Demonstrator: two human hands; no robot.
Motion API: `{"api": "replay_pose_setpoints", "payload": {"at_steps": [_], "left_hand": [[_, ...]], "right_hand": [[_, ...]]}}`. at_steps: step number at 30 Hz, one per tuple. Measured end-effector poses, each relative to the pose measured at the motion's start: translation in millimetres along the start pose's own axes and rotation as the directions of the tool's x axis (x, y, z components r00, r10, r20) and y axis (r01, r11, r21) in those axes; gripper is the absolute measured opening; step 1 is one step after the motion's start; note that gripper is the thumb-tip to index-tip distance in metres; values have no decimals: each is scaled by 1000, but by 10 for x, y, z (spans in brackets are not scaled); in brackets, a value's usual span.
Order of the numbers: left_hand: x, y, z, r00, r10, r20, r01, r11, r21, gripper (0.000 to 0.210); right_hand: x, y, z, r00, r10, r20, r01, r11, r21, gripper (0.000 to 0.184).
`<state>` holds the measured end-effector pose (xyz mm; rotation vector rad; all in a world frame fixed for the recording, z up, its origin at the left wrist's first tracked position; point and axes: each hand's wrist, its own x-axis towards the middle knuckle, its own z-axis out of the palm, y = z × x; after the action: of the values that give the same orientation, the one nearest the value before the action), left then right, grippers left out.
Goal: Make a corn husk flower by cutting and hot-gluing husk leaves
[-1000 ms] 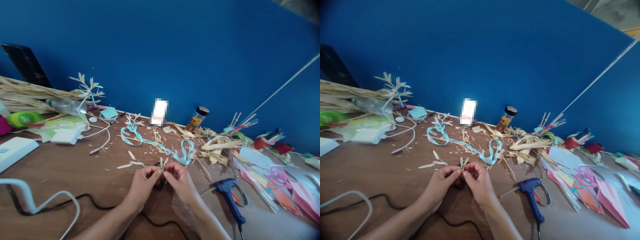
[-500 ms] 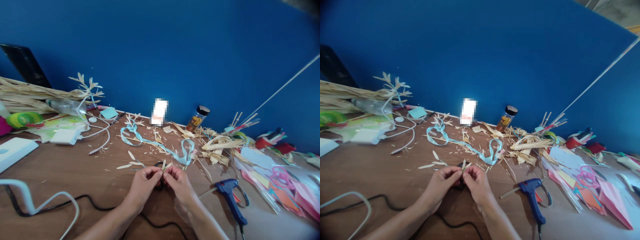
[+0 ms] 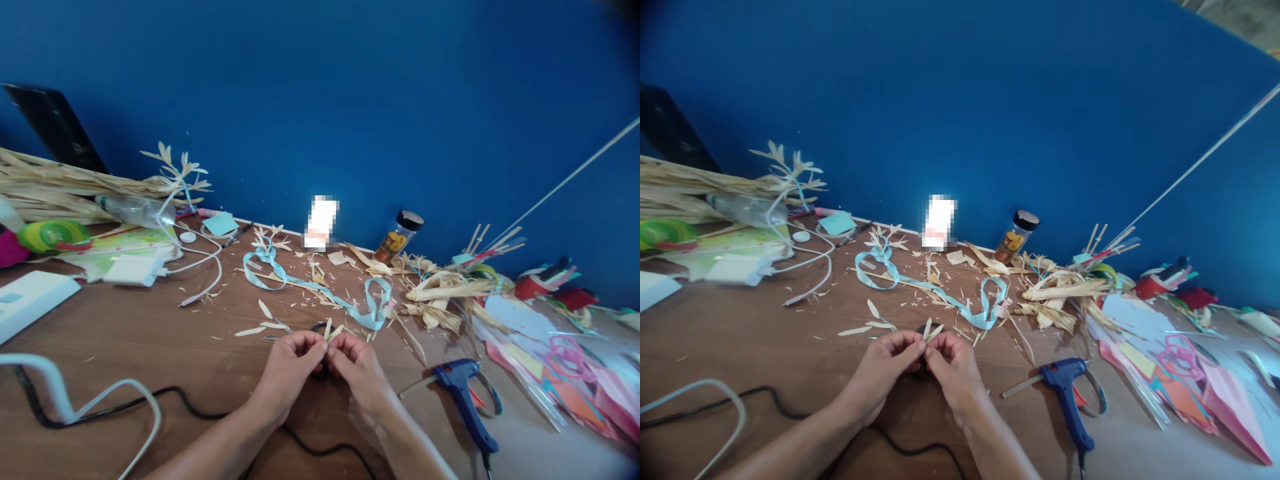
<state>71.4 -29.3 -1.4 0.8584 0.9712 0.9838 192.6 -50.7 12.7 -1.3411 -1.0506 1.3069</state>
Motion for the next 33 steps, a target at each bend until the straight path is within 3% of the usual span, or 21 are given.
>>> {"api": "replay_pose_setpoints", "payload": {"at_steps": [11, 18, 33], "left_hand": [[8, 35, 6, 1000, -4, 18, 4, 1000, 23, 16], [-1, 37, 11, 999, -13, 39, 12, 999, 44, 19], [-7, 22, 0, 999, 16, 52, -18, 999, 38, 15]], "right_hand": [[-17, 1, -22, 999, -37, 5, 37, 999, 19, 13], [2, -74, -54, 994, -44, -103, 51, 997, 64, 14], [14, -68, -61, 988, -45, -145, 63, 990, 125, 16]]}}
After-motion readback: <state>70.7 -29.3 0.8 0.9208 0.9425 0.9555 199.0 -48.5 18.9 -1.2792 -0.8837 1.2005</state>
